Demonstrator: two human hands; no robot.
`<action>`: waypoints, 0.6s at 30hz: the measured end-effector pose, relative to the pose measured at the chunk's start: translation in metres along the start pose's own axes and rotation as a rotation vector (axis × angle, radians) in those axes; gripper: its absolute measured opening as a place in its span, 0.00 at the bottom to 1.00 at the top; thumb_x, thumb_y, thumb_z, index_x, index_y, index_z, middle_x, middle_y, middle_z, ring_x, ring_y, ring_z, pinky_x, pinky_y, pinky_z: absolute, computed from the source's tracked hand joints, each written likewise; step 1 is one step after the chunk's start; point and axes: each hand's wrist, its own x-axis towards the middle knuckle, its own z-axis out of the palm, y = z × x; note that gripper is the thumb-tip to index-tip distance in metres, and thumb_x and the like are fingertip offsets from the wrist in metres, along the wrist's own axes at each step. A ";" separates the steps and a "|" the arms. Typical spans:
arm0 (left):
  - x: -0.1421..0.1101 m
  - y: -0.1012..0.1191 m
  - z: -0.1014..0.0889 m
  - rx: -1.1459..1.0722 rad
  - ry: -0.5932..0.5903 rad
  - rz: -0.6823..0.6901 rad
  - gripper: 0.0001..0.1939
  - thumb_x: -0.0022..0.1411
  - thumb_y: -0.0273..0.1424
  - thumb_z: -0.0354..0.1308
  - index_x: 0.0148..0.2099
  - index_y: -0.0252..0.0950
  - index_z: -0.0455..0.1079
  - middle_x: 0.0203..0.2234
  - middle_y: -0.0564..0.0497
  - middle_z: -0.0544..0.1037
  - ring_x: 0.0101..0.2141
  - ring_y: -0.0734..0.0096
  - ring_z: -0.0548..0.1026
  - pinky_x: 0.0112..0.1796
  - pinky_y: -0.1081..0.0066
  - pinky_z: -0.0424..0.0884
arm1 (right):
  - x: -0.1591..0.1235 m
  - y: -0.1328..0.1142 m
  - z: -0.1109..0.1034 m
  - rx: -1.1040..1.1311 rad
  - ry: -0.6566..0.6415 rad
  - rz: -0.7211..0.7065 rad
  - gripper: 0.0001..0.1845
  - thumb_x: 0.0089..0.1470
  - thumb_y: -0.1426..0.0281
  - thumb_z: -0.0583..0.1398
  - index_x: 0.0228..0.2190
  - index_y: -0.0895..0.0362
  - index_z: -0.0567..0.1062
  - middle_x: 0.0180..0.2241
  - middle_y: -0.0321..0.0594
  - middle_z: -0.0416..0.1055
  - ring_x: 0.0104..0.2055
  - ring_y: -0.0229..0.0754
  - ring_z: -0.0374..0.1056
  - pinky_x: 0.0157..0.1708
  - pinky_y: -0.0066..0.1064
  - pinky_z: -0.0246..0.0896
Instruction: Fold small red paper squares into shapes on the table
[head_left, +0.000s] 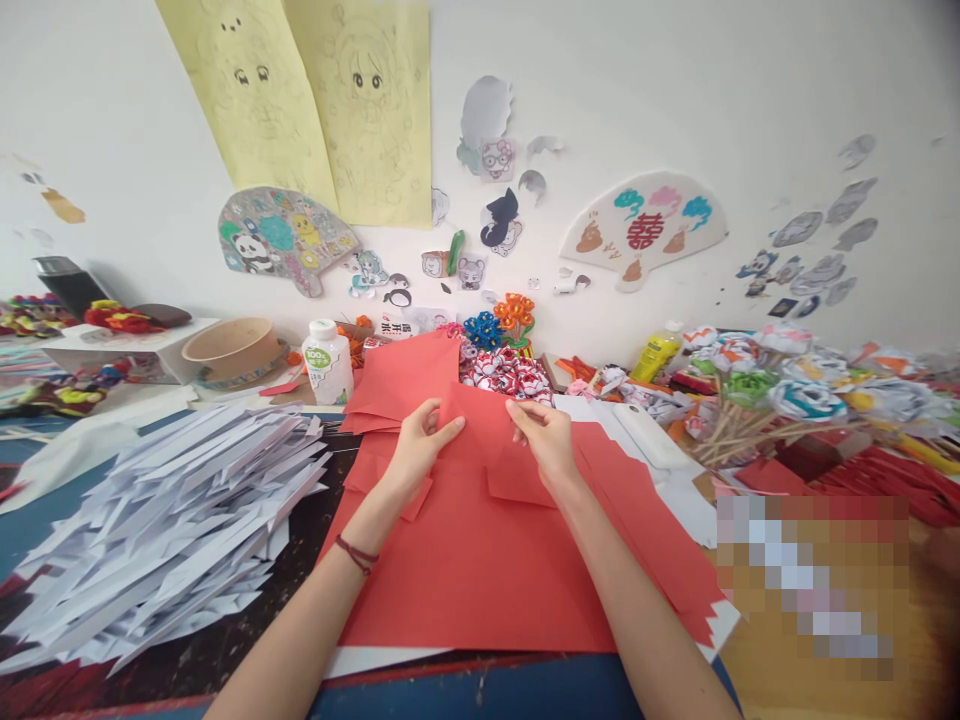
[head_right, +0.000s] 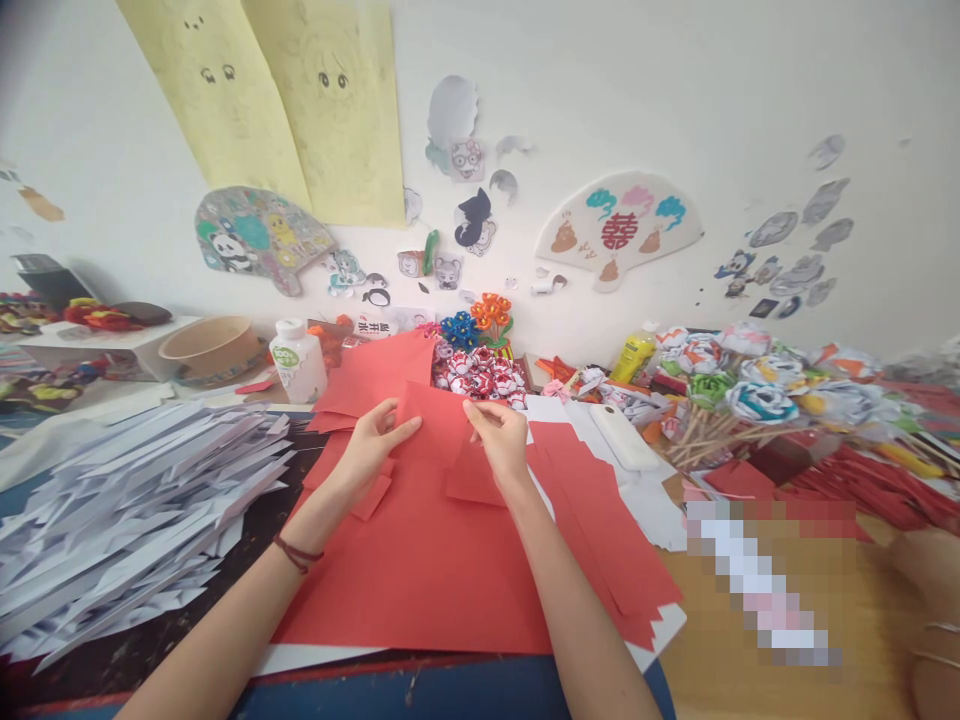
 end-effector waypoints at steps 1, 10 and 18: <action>0.000 0.000 0.000 -0.002 -0.002 0.001 0.22 0.49 0.39 0.68 0.44 0.34 0.69 0.43 0.42 0.79 0.42 0.56 0.78 0.42 0.59 0.75 | 0.000 0.000 0.000 -0.001 0.002 -0.001 0.19 0.46 0.54 0.64 0.27 0.58 0.79 0.15 0.33 0.66 0.18 0.36 0.60 0.19 0.28 0.53; 0.000 0.000 0.000 0.005 -0.003 0.006 0.21 0.49 0.39 0.67 0.44 0.35 0.69 0.42 0.43 0.79 0.41 0.56 0.78 0.42 0.59 0.75 | 0.000 -0.002 0.000 0.000 -0.011 -0.003 0.19 0.47 0.54 0.64 0.27 0.58 0.79 0.15 0.33 0.66 0.18 0.36 0.60 0.19 0.28 0.53; 0.000 0.000 0.000 0.006 -0.005 0.011 0.22 0.50 0.39 0.67 0.44 0.34 0.69 0.42 0.43 0.79 0.42 0.56 0.78 0.42 0.60 0.75 | -0.001 -0.002 0.000 0.013 -0.018 0.001 0.19 0.47 0.54 0.64 0.27 0.58 0.78 0.15 0.33 0.65 0.18 0.36 0.60 0.19 0.28 0.52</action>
